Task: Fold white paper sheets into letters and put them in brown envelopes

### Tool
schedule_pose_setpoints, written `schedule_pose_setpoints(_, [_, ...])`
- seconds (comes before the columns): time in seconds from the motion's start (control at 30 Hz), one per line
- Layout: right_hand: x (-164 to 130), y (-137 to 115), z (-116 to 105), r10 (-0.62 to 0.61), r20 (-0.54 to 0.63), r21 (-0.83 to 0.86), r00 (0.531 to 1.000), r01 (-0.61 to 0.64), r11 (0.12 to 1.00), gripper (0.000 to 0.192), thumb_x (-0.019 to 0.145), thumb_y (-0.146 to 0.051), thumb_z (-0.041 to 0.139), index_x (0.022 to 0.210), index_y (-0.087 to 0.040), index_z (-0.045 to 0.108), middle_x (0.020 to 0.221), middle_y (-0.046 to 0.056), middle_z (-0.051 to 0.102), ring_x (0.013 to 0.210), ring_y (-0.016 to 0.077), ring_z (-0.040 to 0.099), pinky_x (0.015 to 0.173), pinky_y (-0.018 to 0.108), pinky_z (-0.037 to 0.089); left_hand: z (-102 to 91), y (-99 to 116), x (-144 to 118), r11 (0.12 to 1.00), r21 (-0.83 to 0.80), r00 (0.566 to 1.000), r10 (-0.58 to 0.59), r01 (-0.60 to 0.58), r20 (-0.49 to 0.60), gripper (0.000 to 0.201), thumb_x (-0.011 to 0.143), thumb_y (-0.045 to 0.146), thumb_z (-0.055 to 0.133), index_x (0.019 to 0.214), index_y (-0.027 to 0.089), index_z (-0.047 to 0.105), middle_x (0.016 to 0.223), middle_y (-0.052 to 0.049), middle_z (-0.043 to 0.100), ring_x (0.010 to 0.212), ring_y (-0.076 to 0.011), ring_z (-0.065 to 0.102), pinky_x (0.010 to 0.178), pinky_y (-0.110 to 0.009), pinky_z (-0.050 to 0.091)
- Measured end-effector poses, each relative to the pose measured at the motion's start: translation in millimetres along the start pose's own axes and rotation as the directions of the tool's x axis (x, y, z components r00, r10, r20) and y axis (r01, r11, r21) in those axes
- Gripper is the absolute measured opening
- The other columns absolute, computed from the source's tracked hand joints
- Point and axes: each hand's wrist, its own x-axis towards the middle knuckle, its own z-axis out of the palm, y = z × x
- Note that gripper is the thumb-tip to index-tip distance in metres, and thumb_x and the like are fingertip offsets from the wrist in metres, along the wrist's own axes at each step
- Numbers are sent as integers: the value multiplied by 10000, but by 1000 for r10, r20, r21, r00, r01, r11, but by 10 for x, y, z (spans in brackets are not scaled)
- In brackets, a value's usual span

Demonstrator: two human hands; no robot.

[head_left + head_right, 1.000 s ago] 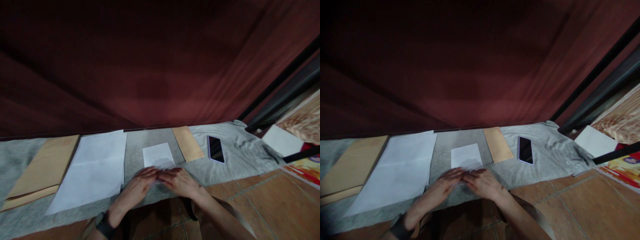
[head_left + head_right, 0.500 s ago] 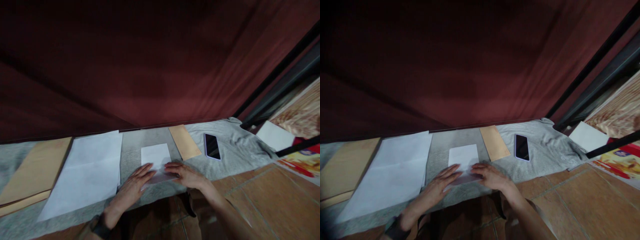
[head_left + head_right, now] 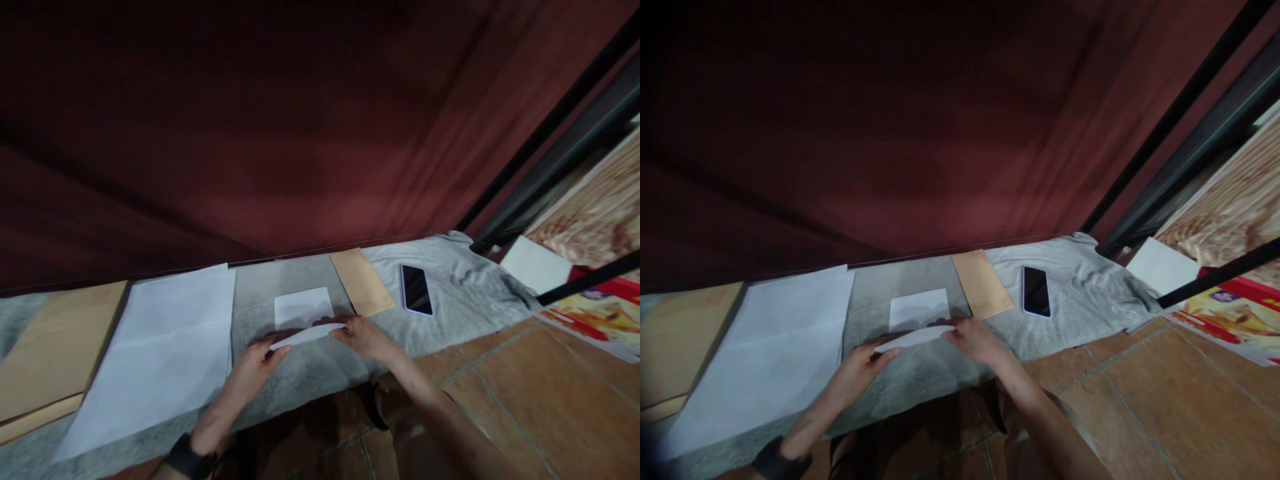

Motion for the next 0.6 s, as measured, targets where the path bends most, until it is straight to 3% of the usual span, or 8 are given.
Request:
schedule_pose_setpoints(0.07, [46, -14, 6, 34, 47, 21, 998, -35, 999, 263, 980, -284, 582, 819, -183, 765, 850, 42, 771, 727, 174, 705, 617, 229, 458, 11, 4, 28, 996, -36, 996, -79, 78, -31, 413, 858, 543, 553, 897, 212, 798, 883, -45, 802, 825, -271, 740, 804, -385, 602])
schedule_pose_setpoints(0.17, [100, -19, 12, 64, 60, 50, 996, -67, 997, 289, 1001, -297, 545, 838, -159, 740, 812, 54, 753, 707, 172, 681, 598, 238, 413, 33, -19, 59, 984, -85, 981, -164, 156, -100, 442, 820, 564, 576, 902, 186, 790, 854, -59, 795, 814, -272, 727, 814, -387, 583])
schedule_pose_setpoints(0.37, [161, -21, 69, 141, 36, 40, 989, -142, 989, 279, 1013, -330, 514, 912, -186, 730, 799, 27, 750, 731, 169, 673, 629, 240, 406, 66, -31, 92, 958, -234, 971, -199, 165, -131, 420, 791, 568, 592, 813, 176, 742, 794, -42, 764, 792, -235, 695, 752, -332, 552])
schedule_pose_setpoints(0.6, [231, -81, 155, 234, 8, -114, 972, -232, 966, 332, 1050, -386, 444, 984, -192, 705, 903, 67, 774, 835, 189, 716, 672, 249, 405, 66, 68, 129, 960, 65, 937, -250, 273, -244, 321, 879, 469, 536, 775, 200, 678, 672, -7, 683, 626, -160, 605, 610, -251, 422])
